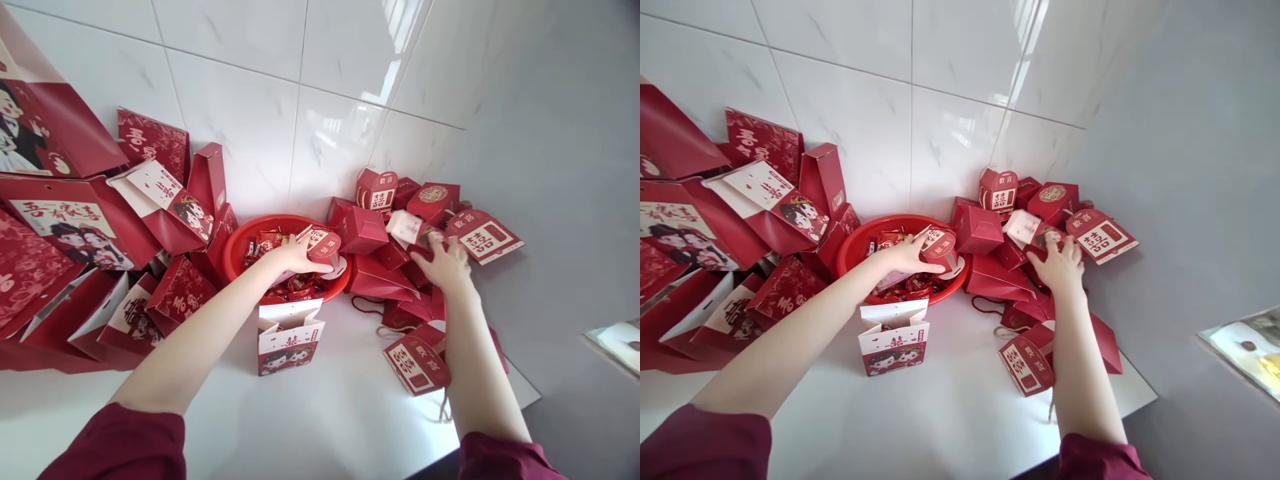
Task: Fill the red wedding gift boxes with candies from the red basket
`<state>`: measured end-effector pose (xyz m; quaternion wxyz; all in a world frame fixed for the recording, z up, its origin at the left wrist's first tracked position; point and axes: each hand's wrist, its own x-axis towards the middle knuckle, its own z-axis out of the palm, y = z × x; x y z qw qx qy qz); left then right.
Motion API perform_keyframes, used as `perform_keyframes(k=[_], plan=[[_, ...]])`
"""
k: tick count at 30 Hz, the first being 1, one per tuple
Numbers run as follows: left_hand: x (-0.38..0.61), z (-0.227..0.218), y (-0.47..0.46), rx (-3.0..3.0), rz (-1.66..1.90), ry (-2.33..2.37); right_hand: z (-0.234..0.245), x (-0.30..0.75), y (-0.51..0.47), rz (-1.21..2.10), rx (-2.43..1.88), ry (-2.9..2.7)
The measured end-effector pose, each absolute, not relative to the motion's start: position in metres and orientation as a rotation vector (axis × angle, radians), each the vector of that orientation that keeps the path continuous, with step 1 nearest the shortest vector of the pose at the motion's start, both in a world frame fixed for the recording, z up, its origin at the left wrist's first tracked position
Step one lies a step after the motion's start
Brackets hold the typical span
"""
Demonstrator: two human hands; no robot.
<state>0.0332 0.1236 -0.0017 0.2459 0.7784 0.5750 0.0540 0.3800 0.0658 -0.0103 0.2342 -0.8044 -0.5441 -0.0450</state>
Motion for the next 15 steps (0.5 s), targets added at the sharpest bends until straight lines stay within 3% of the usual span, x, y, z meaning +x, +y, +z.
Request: perform_keyframes(k=[3,8,15], plan=[[0.044,-0.011,0.131,2.031,0.242,1.568,-0.023,0.387,0.073,-0.014,-2.26,-1.602],[0.038,-0.015,0.142,1.892,0.476,1.623,-0.023,0.403,0.03,-0.168,-2.064,-1.522],[0.022,0.038,0.171,1.706,0.771,1.467,-0.049,0.439,-0.05,-0.128,-2.039,-1.362]])
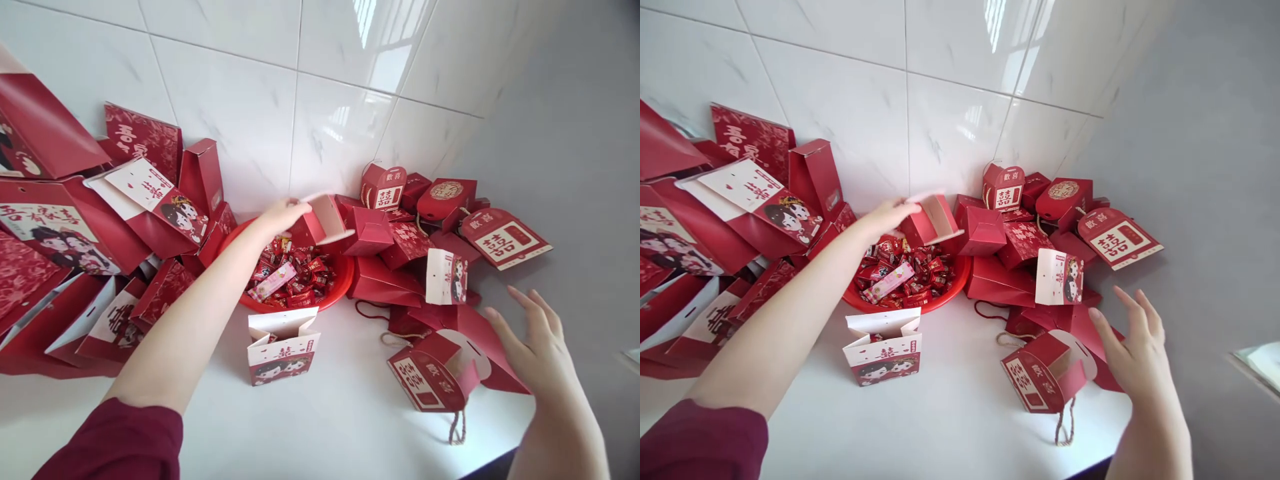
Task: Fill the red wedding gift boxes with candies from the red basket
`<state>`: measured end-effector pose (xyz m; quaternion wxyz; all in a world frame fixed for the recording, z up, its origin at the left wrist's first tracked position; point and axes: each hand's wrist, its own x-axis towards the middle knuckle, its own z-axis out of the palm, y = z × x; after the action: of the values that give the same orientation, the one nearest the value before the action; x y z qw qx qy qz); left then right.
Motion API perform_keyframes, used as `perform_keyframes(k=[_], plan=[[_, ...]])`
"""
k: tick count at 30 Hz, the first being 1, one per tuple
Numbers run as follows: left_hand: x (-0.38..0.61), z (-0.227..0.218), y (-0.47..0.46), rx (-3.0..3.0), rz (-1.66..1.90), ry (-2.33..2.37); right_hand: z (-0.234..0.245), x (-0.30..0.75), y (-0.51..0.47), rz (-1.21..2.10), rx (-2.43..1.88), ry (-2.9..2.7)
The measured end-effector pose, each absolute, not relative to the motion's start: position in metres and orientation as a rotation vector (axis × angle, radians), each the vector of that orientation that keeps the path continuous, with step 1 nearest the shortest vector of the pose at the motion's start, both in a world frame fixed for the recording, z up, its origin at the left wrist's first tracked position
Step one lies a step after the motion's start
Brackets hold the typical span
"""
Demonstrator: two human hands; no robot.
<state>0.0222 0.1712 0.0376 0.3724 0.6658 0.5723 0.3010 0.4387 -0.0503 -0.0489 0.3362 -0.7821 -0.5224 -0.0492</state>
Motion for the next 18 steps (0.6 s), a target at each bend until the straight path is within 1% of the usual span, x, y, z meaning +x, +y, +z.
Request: perform_keyframes(k=[4,6,9,11,14,18], plan=[[0.031,0.074,0.184,1.519,1.111,1.254,-0.072,0.443,-0.079,-0.199,-2.056,-1.315],[0.04,0.083,0.186,1.454,1.192,1.175,-0.085,0.432,-0.091,-0.187,-1.988,-1.412],[0.058,0.083,0.186,1.41,1.081,1.127,-0.103,0.404,-0.109,-0.06,-1.842,-1.64],[0.072,0.076,0.183,1.38,0.969,1.091,-0.114,0.386,-0.117,-0.044,-1.821,-1.732],[0.092,0.065,0.177,1.337,0.861,1.049,-0.121,0.376,-0.121,-0.108,-1.853,-1.67],[0.11,0.058,0.169,1.287,0.751,0.989,-0.117,0.392,-0.12,-0.064,-1.895,-1.522]])
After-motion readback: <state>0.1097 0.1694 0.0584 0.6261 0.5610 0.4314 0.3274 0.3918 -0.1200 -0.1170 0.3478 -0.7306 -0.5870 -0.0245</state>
